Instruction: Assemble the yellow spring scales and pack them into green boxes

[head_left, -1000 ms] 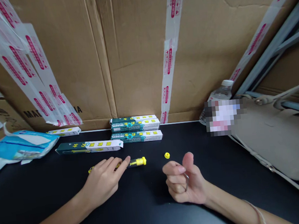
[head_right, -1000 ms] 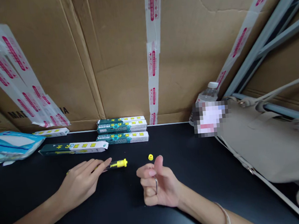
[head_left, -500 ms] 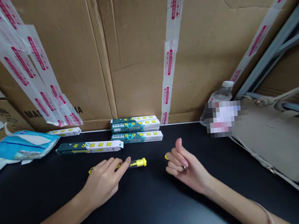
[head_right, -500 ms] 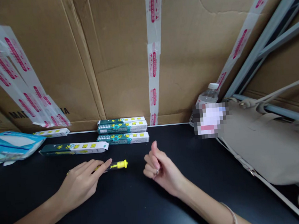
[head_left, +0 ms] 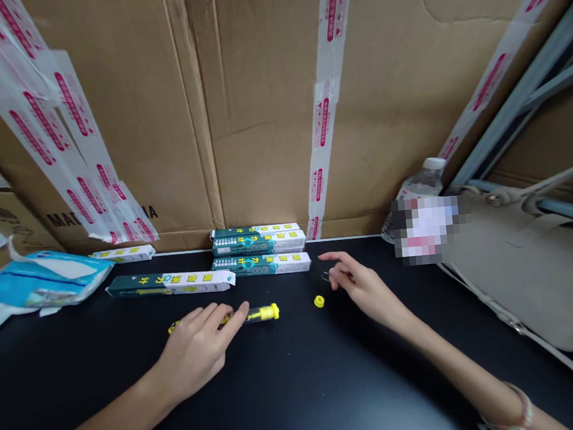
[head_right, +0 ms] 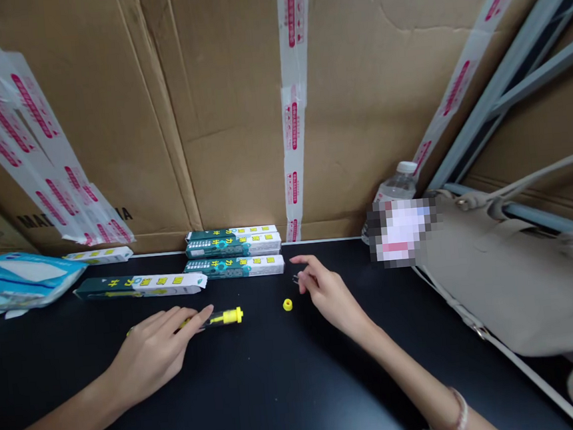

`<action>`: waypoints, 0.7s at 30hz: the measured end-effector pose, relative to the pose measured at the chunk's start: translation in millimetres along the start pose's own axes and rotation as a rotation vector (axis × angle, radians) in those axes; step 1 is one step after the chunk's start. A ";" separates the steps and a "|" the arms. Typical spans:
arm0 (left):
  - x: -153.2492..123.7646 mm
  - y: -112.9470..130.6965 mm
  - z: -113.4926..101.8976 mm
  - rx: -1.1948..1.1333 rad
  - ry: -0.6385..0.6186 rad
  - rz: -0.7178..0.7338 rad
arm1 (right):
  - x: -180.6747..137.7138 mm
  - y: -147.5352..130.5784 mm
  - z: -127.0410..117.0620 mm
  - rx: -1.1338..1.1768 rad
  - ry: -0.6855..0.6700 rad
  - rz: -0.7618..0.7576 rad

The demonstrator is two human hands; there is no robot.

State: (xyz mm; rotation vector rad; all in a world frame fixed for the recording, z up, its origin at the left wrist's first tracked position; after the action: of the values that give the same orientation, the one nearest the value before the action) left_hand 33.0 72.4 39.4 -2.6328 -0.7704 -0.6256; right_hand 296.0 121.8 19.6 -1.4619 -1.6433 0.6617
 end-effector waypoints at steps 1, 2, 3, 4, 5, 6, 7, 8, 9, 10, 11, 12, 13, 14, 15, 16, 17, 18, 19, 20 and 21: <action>-0.6 -0.2 0.7 -0.002 -0.003 -0.004 | -0.3 -4.6 2.5 -0.029 -0.029 -0.026; -1.1 -0.4 1.4 -0.003 -0.008 -0.007 | -0.6 -9.3 4.4 -0.053 -0.054 -0.051; -1.6 -0.3 1.9 -0.003 -0.013 -0.009 | -1.0 -13.7 5.4 -0.073 -0.075 -0.073; -2.0 0.0 2.1 -0.001 -0.016 -0.010 | -1.4 -18.2 5.8 -0.087 -0.092 -0.094; -2.1 0.2 2.1 0.002 -0.019 -0.010 | -2.0 -22.9 6.1 -0.097 -0.110 -0.117; -2.0 0.6 2.0 0.006 -0.022 -0.010 | -2.9 -27.8 6.9 -0.101 -0.133 -0.142; -1.7 0.9 1.5 0.011 -0.023 -0.008 | -4.4 -32.9 8.4 -0.101 -0.163 -0.167; -1.3 1.0 1.0 0.016 -0.023 -0.007 | -6.4 -38.4 11.0 -0.094 -0.198 -0.194; -1.0 1.0 0.8 0.020 -0.025 -0.007 | -9.2 -44.1 14.6 -0.082 -0.237 -0.224; -0.7 0.9 0.9 0.024 -0.029 -0.008 | -12.5 -49.6 19.1 -0.068 -0.277 -0.253; -0.6 0.6 1.1 0.028 -0.031 -0.009 | -16.3 -54.6 24.4 -0.057 -0.318 -0.281; -0.6 0.4 1.2 0.031 -0.033 -0.011 | -20.3 -58.7 30.4 -0.052 -0.357 -0.305; -0.8 -0.1 1.7 0.031 -0.036 -0.016 | -24.3 -61.9 36.9 -0.056 -0.397 -0.327; -1.0 -0.5 2.2 0.029 -0.040 -0.022 | -28.2 -64.1 43.6 -0.066 -0.434 -0.345; -1.3 -0.9 2.5 0.024 -0.042 -0.028 | -31.6 -65.5 49.8 -0.081 -0.469 -0.361; -1.4 -1.1 2.8 0.019 -0.044 -0.033 | -34.8 -67.0 55.4 -0.094 -0.500 -0.380; -1.4 -1.2 2.9 0.014 -0.044 -0.037 | -37.4 -68.5 59.7 -0.103 -0.524 -0.401; -1.3 -1.0 2.8 0.011 -0.042 -0.039 | -39.3 -70.1 62.5 -0.108 -0.537 -0.422; -1.1 -0.7 2.4 0.010 -0.038 -0.038 | -40.1 -71.5 63.2 -0.108 -0.532 -0.440; -0.8 -0.5 2.1 0.011 -0.033 -0.038 | -39.7 -72.5 62.0 -0.108 -0.507 -0.450; -0.6 -0.4 1.9 0.013 -0.029 -0.038 | -38.2 -72.5 59.1 -0.108 -0.463 -0.450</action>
State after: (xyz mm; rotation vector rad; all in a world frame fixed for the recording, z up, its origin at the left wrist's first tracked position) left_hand 32.9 73.3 37.6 -2.6265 -0.8314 -0.5915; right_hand 206.6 78.9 39.1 -0.9918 -2.3034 0.6905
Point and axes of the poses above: each hand's wrist, its own x-axis towards the middle knuckle, its own z-axis out of the palm, y = z × x, the point moved 9 cm from there along x, towards the middle knuckle, and after that the axes turned 6 degrees about -x, right-handed, at the moved point
